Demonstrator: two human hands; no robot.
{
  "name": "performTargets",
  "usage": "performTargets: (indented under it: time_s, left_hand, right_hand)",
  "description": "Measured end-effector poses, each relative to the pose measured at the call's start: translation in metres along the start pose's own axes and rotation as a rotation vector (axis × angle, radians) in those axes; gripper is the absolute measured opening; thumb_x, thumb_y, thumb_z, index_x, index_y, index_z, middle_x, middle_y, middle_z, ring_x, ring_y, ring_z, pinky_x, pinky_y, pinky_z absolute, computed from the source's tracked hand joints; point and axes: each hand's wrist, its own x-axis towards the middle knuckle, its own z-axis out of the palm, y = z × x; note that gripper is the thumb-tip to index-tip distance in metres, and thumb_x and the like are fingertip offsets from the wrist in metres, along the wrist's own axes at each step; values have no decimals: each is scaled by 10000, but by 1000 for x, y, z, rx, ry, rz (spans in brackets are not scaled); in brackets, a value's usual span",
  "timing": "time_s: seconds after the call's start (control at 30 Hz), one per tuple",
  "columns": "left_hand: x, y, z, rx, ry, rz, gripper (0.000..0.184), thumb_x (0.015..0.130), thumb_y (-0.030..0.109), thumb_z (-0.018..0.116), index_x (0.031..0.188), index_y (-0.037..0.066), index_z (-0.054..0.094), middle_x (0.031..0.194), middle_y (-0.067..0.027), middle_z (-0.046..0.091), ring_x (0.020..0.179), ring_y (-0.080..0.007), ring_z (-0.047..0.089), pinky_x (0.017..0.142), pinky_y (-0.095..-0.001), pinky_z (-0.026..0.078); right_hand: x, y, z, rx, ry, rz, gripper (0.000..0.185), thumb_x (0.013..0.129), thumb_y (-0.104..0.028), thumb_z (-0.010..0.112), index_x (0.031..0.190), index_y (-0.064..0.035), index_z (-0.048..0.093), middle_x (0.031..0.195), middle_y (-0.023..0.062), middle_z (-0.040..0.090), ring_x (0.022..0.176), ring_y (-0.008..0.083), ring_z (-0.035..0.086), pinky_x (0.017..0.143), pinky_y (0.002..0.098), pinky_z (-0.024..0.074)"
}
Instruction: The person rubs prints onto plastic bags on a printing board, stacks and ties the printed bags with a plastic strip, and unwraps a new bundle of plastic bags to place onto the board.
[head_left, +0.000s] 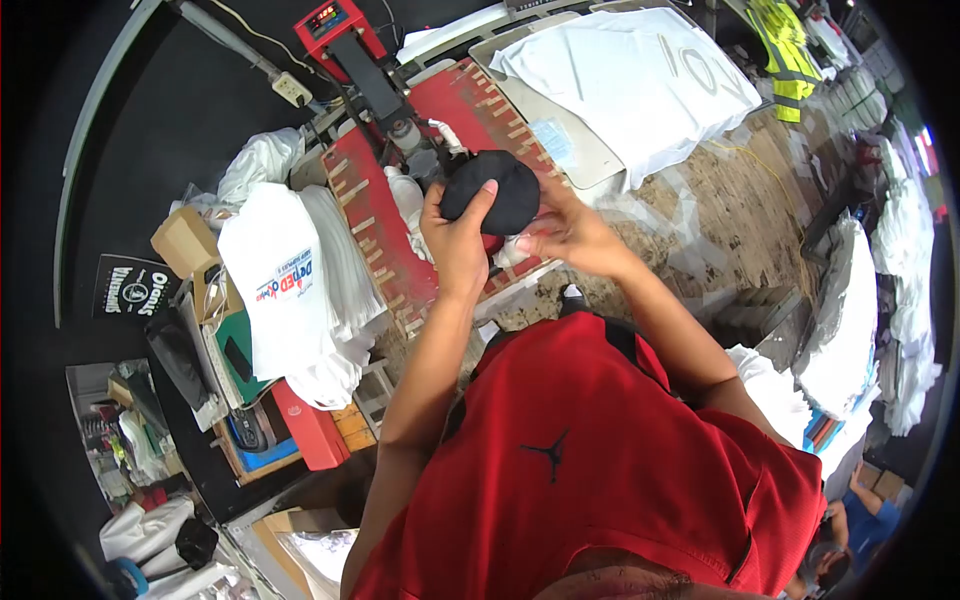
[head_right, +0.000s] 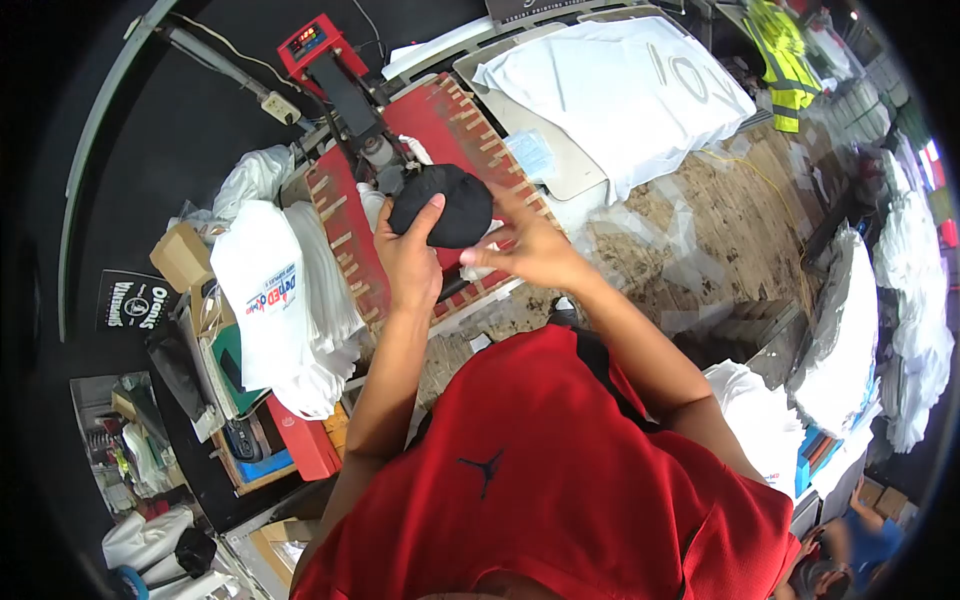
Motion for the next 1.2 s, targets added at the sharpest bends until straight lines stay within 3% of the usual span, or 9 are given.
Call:
performTargets:
  time_s: [0.1, 0.23, 0.47, 0.7, 0.8, 0.87, 0.9, 1.0, 1.2]
  left_hand:
    - [-12, 0, 0, -14, 37, -24, 245, 833, 80, 740, 1027, 19, 603, 1005, -64, 653, 868, -119, 626, 772, -268, 519]
    - [-18, 11, -8, -109, 97, -117, 328, 869, 156, 722, 1124, 3, 585, 1076, -89, 640, 903, -142, 631, 825, -280, 509]
    - [-18, 22, -32, -239, -93, -253, 347, 975, 249, 569, 1211, -6, 581, 1165, -92, 641, 1055, -190, 618, 948, -350, 474]
    - [-18, 13, -41, -406, -54, -206, 344, 989, 267, 548, 1228, 19, 558, 1239, -90, 594, 1145, -204, 555, 973, -368, 442]
    - [-16, 9, -37, -243, 113, -51, 302, 978, 123, 539, 1272, 52, 532, 1337, -120, 518, 1196, -221, 514, 997, -395, 422]
    - [-22, 18, -28, 742, 191, 498, 492, 871, -20, 572, 1340, 109, 503, 1416, -151, 426, 1256, -280, 459, 1027, -429, 395]
    - [-25, 27, -27, 740, 190, 507, 492, 871, -20, 572, 1340, 109, 503, 1416, -151, 426, 1256, -280, 459, 1027, -429, 395]
    - [-30, 37, -35, 1047, -364, 398, 803, 685, -44, 644, 1429, 183, 442, 1454, -182, 344, 1247, -391, 415, 1015, -436, 412]
    - [-24, 17, -26, 1008, -417, 282, 767, 716, 22, 725, 1410, 113, 412, 1302, -232, 498, 1181, -420, 522, 937, -451, 470]
  right_hand:
    - [8, 6, 25, -161, 50, -145, 879, 725, -237, 866, 1396, 53, 379, 1212, 156, 597, 1066, 216, 598, 873, 311, 505]
    - [19, 3, 30, -78, -68, 33, 832, 725, -137, 857, 1398, 17, 393, 1223, 91, 569, 1105, 157, 550, 966, 307, 463]
    - [23, 8, 53, 248, 161, -56, 686, 776, -35, 784, 1353, 42, 422, 1180, 113, 608, 1042, 159, 590, 959, 301, 451]
    - [32, 18, 62, 458, 47, 14, 479, 816, -46, 752, 1233, 25, 527, 1124, 104, 635, 1030, 142, 585, 931, 281, 452]
    - [33, 15, 65, 559, 139, -1, 369, 826, -48, 743, 1143, 35, 573, 1059, 100, 658, 973, 129, 604, 892, 276, 475]
    - [36, 11, 61, 481, 210, 3, 312, 803, -66, 767, 1045, 38, 600, 968, 90, 673, 856, 116, 625, 797, 258, 510]
    - [39, 16, 55, 481, 207, -5, 312, 803, -66, 767, 1045, 38, 600, 968, 90, 673, 856, 116, 625, 797, 258, 510]
    - [46, 28, 38, 72, 324, -114, 286, 763, -115, 800, 919, 24, 605, 824, 73, 656, 721, 105, 614, 650, 238, 513]
    - [25, 15, 41, -84, 268, -42, 559, 636, -227, 849, 1043, 12, 548, 914, 81, 598, 843, 161, 581, 749, 314, 496]
